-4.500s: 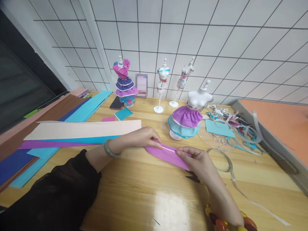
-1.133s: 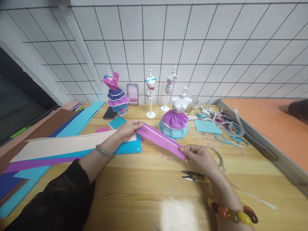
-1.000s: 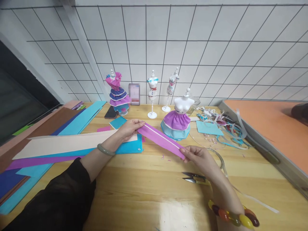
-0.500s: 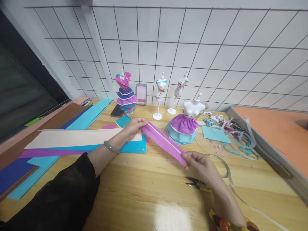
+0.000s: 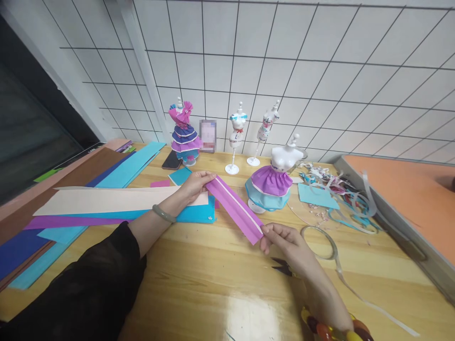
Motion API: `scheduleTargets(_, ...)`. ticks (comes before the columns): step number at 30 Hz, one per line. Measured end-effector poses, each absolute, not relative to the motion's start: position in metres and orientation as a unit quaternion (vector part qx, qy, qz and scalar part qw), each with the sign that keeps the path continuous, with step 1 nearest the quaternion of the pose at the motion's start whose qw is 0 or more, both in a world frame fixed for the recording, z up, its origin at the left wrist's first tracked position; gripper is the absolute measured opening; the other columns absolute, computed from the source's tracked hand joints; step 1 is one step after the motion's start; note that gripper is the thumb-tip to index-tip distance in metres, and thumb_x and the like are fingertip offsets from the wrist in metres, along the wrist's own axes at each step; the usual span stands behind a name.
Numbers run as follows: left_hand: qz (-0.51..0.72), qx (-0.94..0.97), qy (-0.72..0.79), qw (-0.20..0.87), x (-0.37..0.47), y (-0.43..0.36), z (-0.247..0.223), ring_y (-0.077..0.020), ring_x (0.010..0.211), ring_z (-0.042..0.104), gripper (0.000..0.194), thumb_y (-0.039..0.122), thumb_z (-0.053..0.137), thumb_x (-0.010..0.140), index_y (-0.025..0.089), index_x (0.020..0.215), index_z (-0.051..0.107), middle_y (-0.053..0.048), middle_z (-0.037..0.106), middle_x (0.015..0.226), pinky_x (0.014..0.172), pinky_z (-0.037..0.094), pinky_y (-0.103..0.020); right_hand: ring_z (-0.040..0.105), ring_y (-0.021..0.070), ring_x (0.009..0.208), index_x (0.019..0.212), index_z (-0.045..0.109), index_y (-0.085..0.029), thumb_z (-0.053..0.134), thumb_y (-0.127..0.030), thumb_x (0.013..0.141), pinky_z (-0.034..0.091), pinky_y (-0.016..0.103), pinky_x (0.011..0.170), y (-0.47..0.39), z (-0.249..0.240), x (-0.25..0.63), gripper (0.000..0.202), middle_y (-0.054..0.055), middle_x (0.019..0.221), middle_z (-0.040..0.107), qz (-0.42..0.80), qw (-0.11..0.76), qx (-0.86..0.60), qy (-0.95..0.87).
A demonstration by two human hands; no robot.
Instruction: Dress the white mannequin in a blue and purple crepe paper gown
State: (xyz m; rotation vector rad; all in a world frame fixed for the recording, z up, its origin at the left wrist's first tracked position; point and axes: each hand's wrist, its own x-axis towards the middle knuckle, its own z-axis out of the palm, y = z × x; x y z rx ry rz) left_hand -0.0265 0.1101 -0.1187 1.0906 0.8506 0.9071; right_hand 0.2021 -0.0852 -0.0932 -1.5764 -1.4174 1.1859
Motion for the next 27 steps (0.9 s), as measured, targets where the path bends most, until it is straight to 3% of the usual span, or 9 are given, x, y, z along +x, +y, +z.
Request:
scheduleTargets(18, 0.411, 0.516, 0.393, 0.641, -0.024, 0.110, -0.124, -0.0090, 0.053, 0.054, 0.022, 0.033, 0.069, 0.077, 0.012, 0.071, 0.063, 0.000, 0.061, 0.061, 0.056, 0.045, -0.023, 0.054, 0.0172, 0.057, 0.054, 0.062, -0.023, 0.055, -0.059, 0.085, 0.044, 0.030, 0.063, -0.090, -0.101, 0.189, 0.048, 0.003, 0.056, 0.060, 0.439, 0.371, -0.601, -0.555)
scheduleTargets(20, 0.401, 0.525, 0.394, 0.639, -0.024, 0.109, -0.124, -0.0099, 0.054, 0.055, 0.021, 0.032, 0.068, 0.078, 0.012, 0.072, 0.064, -0.001, 0.062, 0.062, 0.057, 0.046, -0.024, 0.059, 0.0196, 0.066, 0.058, 0.066, -0.024, 0.057, -0.054, 0.086, 0.047, 0.031, 0.069, -0.091, -0.102, 0.189, 0.042, 0.005, 0.065, 0.065, 0.425, 0.394, -0.592, -0.561)
scheduleTargets(23, 0.387, 0.541, 0.394, 0.635, -0.025, 0.106, -0.121, -0.0102, 0.058, 0.057, 0.018, 0.029, 0.066, 0.078, 0.011, 0.076, 0.066, -0.001, 0.064, 0.065, 0.059, 0.047, -0.024, 0.061, 0.0263, 0.101, 0.066, 0.073, -0.026, 0.062, -0.044, 0.086, 0.047, 0.035, 0.088, -0.092, -0.105, 0.188, 0.029, 0.007, 0.099, 0.070, 0.386, 0.452, -0.551, -0.586)
scheduleTargets(25, 0.375, 0.555, 0.390, 0.631, -0.024, 0.104, -0.120, -0.0095, 0.058, 0.057, 0.017, 0.027, 0.066, 0.078, 0.011, 0.075, 0.067, -0.001, 0.064, 0.066, 0.060, 0.046, -0.023, 0.052, 0.0305, 0.122, 0.067, 0.075, -0.028, 0.063, -0.038, 0.087, 0.043, 0.040, 0.100, -0.094, -0.106, 0.188, 0.025, 0.005, 0.127, 0.063, 0.373, 0.489, -0.501, -0.609)
scheduleTargets(27, 0.357, 0.574, 0.383, 0.629, -0.022, 0.101, -0.120, -0.0086, 0.057, 0.055, 0.017, 0.026, 0.068, 0.076, 0.010, 0.071, 0.066, -0.001, 0.062, 0.063, 0.059, 0.045, -0.022, 0.044, 0.0331, 0.132, 0.067, 0.075, -0.029, 0.061, -0.033, 0.088, 0.039, 0.046, 0.105, -0.098, -0.105, 0.186, 0.026, 0.001, 0.142, 0.053, 0.377, 0.506, -0.460, -0.625)
